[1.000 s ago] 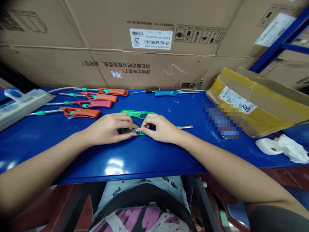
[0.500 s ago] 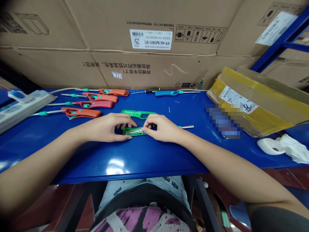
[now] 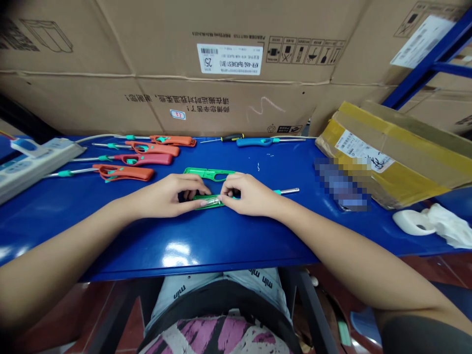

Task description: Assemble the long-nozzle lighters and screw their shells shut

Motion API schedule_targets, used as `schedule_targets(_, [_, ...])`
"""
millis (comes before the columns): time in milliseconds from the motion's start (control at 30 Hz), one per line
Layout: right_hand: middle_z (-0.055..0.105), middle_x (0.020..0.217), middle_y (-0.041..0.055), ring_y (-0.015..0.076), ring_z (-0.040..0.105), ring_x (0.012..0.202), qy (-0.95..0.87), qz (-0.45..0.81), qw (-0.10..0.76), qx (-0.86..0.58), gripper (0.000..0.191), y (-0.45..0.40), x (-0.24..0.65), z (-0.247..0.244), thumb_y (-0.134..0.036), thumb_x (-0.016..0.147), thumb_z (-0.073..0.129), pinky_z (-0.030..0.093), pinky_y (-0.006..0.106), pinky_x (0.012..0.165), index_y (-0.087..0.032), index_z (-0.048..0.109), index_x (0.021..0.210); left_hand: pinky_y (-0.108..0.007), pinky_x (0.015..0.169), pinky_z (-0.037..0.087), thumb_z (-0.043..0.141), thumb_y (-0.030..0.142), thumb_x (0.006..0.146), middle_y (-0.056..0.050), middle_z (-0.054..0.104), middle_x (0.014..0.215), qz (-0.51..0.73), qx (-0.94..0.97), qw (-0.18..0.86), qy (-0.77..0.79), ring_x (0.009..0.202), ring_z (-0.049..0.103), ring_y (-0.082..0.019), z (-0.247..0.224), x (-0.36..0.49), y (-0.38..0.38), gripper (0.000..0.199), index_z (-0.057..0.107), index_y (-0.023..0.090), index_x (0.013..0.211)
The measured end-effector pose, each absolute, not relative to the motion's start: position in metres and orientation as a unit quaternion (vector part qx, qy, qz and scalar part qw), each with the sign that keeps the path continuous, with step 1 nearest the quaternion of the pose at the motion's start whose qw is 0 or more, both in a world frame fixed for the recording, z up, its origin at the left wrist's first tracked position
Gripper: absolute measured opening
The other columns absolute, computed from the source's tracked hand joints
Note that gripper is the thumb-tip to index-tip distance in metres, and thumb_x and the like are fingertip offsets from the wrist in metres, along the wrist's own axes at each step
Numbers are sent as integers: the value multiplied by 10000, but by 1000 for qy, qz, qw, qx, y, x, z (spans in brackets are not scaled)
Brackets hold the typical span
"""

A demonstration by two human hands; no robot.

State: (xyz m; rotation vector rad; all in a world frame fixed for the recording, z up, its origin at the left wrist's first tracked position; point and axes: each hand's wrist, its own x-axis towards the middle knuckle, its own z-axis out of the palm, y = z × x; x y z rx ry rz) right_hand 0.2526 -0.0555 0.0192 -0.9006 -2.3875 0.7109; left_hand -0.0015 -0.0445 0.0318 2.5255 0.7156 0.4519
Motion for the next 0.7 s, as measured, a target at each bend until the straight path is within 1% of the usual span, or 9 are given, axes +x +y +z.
schedule_targets(167, [677, 838, 32, 187, 579, 834, -905, 204, 214, -306, 137, -54, 256, 21, -244, 934, 600, 414, 378, 872, -197, 659, 819, -237, 638, 500, 624, 354, 949, -70, 711, 997, 156, 911, 262, 277, 747, 635, -136, 29, -2, -40, 284, 734, 174, 1138])
schedule_targets(300, [674, 866, 36, 195, 575, 866, -915, 180, 204, -298, 137, -52, 257, 20, -260, 947, 591, 409, 377, 869, -197, 654, 842, -231, 610, 482, 630, 391, 939, -67, 707, 970, 148, 896, 294, 298, 712, 611, -129, 27, -3, -37, 320, 737, 163, 1135])
schedule_targets(433, [674, 890, 37, 191, 583, 866, -912, 190, 216, -291, 87, -51, 257, 18, -229, 929, 607, 418, 378, 878, -198, 645, 857, -227, 570, 452, 650, 423, 917, -51, 697, 903, 155, 883, 318, 308, 620, 535, -104, 26, -2, -36, 349, 743, 148, 1110])
schedule_targets(533, [667, 889, 37, 187, 583, 861, -906, 210, 226, -290, 62, -51, 257, 17, -199, 914, 613, 431, 365, 863, -198, 638, 857, -223, 559, 441, 666, 433, 904, -38, 687, 867, 156, 876, 330, 316, 605, 516, -99, 25, -1, -36, 353, 744, 149, 1099])
schedule_targets(633, [628, 882, 33, 181, 572, 861, -892, 231, 234, -308, 21, -50, 257, 16, -215, 902, 637, 446, 333, 817, -195, 642, 907, -220, 554, 432, 681, 439, 893, -29, 682, 850, 160, 870, 338, 322, 599, 504, -97, 24, -1, -36, 351, 745, 157, 1092])
schedule_targets(700, [601, 890, 27, 170, 567, 848, -880, 248, 241, -326, 75, -49, 258, 15, -227, 891, 657, 452, 313, 789, -190, 646, 956, -223, 554, 426, 684, 445, 886, -28, 679, 850, 160, 868, 341, 325, 597, 496, -97, 24, -1, -36, 359, 746, 157, 1091])
